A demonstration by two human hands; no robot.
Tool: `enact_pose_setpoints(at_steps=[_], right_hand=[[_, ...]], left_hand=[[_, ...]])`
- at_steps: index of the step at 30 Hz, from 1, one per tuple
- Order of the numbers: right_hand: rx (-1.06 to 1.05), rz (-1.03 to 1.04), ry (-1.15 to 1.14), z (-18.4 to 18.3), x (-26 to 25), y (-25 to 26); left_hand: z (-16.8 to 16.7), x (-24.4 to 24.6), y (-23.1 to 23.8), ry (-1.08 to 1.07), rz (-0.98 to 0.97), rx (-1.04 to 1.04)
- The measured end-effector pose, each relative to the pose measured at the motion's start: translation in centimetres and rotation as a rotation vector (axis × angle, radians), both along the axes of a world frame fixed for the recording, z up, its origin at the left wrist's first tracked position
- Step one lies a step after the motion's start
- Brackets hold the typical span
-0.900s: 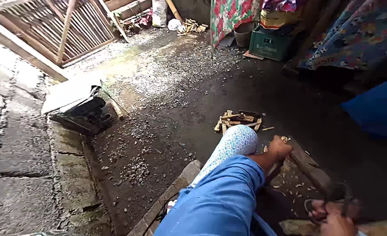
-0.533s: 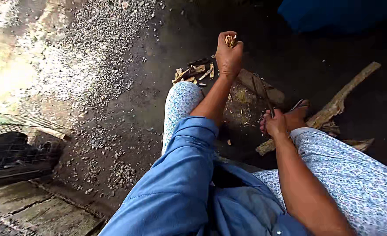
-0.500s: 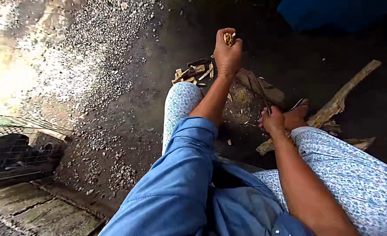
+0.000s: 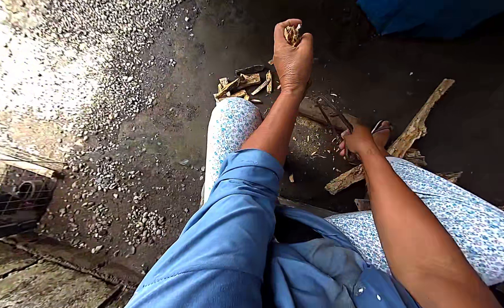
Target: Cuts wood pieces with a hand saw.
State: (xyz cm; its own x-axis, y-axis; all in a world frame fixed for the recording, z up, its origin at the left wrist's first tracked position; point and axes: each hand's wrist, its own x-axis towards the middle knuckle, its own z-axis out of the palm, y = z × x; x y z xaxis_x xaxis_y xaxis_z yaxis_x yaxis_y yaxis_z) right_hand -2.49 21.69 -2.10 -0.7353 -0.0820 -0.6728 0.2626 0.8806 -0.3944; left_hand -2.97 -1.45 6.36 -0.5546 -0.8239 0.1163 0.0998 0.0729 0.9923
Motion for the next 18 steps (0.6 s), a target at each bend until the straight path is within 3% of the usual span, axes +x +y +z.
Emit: enact_pose_setpoints(at_steps=[5,9,11,15,18], right_hand=[[0.006,0.067,-0.010,-1.3,6.0,0.2],[0.012,0.068,-0.068,0.1,7.6,-0.3],[-0.075,-0.045,-0.133,0.3,7.6,0.0],[-0.451,-0.578,-0.169,0.0,7.8,2.2],[-0.360,-0.555,-0.071,1.9,7.9,3.4]], left_hand=[[-2.1,-0.6,1.4,-0.017,-0.056,-0.038],[-3.0,-0.8,2.3,-0.028,-0.090,-0.017],[-3.2,-1.1,3.1,-0.036,-0.098,-0.005],[-3.7,-1.6,4.6,-0.067,-0.147,0.016],[-4.6,-2.0,5.7,-0.102,-0.206,0.018]])
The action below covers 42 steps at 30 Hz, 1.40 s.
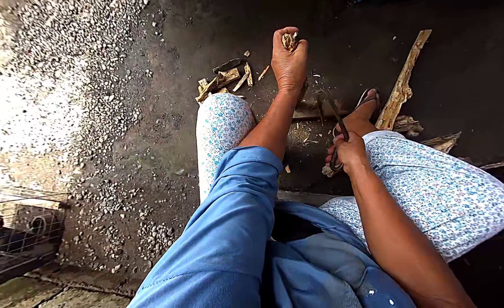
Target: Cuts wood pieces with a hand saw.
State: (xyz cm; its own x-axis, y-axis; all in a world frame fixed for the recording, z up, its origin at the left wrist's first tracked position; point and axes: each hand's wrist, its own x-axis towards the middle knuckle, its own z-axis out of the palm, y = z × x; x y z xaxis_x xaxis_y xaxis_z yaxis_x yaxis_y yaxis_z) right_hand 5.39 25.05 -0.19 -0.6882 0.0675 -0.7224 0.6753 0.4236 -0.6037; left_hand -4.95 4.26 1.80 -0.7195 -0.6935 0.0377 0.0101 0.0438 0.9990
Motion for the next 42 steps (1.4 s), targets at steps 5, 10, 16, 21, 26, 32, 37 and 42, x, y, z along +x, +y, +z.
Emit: enact_pose_setpoints(at_steps=[5,10,16,21,26,32,37,42], right_hand=[[0.166,0.149,0.023,2.5,0.6,1.6],[0.134,0.172,-0.024,0.5,1.7,1.2],[-0.017,0.013,0.101,0.7,0.5,2.6],[-0.004,-0.019,0.052,0.9,0.1,2.6],[0.051,0.098,-0.077,-0.6,0.1,2.4],[0.026,0.069,-0.067,0.1,0.2,2.1],[-0.138,-0.005,0.083,2.3,0.7,1.5],[-0.208,-0.033,0.141,3.0,1.3,1.4]], left_hand=[[-0.9,-0.9,1.5,-0.034,-0.106,-0.020],[-1.2,-1.3,1.7,0.010,-0.147,-0.015],[-1.7,-0.7,1.2,0.123,-0.187,0.050],[-1.7,-0.9,0.4,0.162,-0.283,0.133],[-2.5,-1.1,-1.3,0.170,-0.421,0.154],[-1.7,-0.9,-3.7,0.055,-0.194,0.243],[-2.1,0.0,-3.8,0.140,-0.054,0.400],[-3.9,-0.3,-3.8,0.125,-0.090,0.414]])
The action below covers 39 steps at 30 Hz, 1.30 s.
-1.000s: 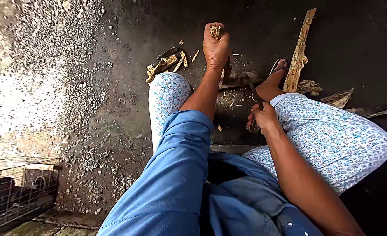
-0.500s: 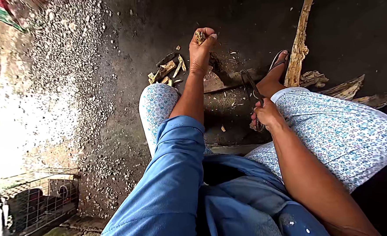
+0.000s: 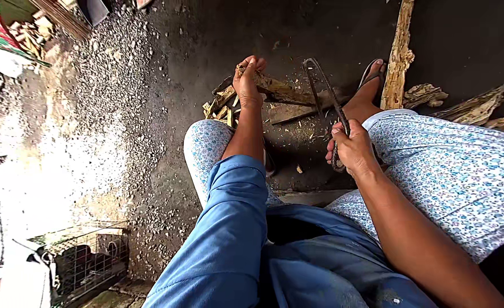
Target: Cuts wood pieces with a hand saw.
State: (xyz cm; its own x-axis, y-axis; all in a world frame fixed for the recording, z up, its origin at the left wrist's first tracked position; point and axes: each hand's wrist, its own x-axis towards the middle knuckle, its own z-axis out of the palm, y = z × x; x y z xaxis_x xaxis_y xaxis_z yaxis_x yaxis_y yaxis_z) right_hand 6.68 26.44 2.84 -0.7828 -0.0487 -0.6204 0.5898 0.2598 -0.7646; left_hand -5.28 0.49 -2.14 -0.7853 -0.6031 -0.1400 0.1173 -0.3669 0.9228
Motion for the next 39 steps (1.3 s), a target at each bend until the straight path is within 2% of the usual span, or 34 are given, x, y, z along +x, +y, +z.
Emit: enact_pose_setpoints(at_steps=[8,11,14,18,22,26,30,35,39], right_hand=[[0.033,0.149,-0.039,3.0,3.9,0.7],[0.114,0.255,-0.010,1.9,5.1,0.9],[0.154,0.278,0.053,0.8,5.6,0.7],[0.247,0.384,0.097,0.2,5.5,0.7],[0.235,0.349,0.112,-0.3,5.6,0.9],[0.222,0.325,0.097,-1.0,5.1,1.1],[0.215,0.346,0.057,-1.1,4.8,1.1],[0.196,0.276,0.090,-1.0,5.4,1.0],[0.145,0.282,-0.004,-0.5,4.8,1.0]], left_hand=[[-0.1,-1.3,0.8,-0.016,0.106,-0.088],[-0.3,-1.6,0.7,-0.036,0.140,-0.095],[-0.9,-1.7,-0.2,-0.027,0.170,-0.087],[-1.6,-1.6,-0.9,-0.106,0.291,-0.139],[-2.0,-1.3,-1.3,-0.219,0.360,-0.211],[-2.5,-1.5,-1.3,-0.116,0.330,-0.192],[-2.8,-1.4,-1.4,-0.150,0.318,-0.251],[-2.7,-1.5,-1.5,-0.097,0.301,-0.208],[-2.5,-1.4,-1.2,-0.095,0.295,-0.207]])
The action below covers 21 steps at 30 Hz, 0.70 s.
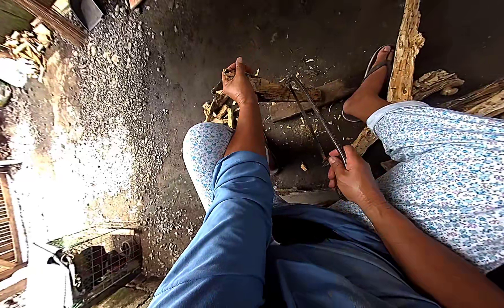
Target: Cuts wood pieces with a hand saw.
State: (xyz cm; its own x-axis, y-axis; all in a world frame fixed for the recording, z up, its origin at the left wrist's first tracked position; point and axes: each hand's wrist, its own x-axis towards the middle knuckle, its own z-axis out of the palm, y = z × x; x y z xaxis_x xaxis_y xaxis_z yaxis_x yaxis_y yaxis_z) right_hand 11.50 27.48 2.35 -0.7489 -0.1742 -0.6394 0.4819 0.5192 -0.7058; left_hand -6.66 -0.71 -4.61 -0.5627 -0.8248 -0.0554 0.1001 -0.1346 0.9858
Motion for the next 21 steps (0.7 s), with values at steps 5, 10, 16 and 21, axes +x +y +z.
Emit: enact_pose_setpoints(at_steps=[5,10,16,21], right_hand=[[-0.025,-0.024,-0.039,0.9,0.1,-0.2],[-0.082,-0.100,-0.109,1.1,-0.5,-1.0],[-0.102,-0.149,-0.079,-3.2,-7.4,-5.3],[-0.114,-0.161,-0.049,-2.6,-6.3,-5.3]], left_hand=[[0.6,0.1,0.2,-0.052,0.064,0.062],[0.5,-0.1,-0.3,-0.090,0.038,0.054],[1.6,-0.4,1.7,-0.004,-0.128,0.002],[1.9,-0.8,2.7,0.062,-0.151,-0.033]])
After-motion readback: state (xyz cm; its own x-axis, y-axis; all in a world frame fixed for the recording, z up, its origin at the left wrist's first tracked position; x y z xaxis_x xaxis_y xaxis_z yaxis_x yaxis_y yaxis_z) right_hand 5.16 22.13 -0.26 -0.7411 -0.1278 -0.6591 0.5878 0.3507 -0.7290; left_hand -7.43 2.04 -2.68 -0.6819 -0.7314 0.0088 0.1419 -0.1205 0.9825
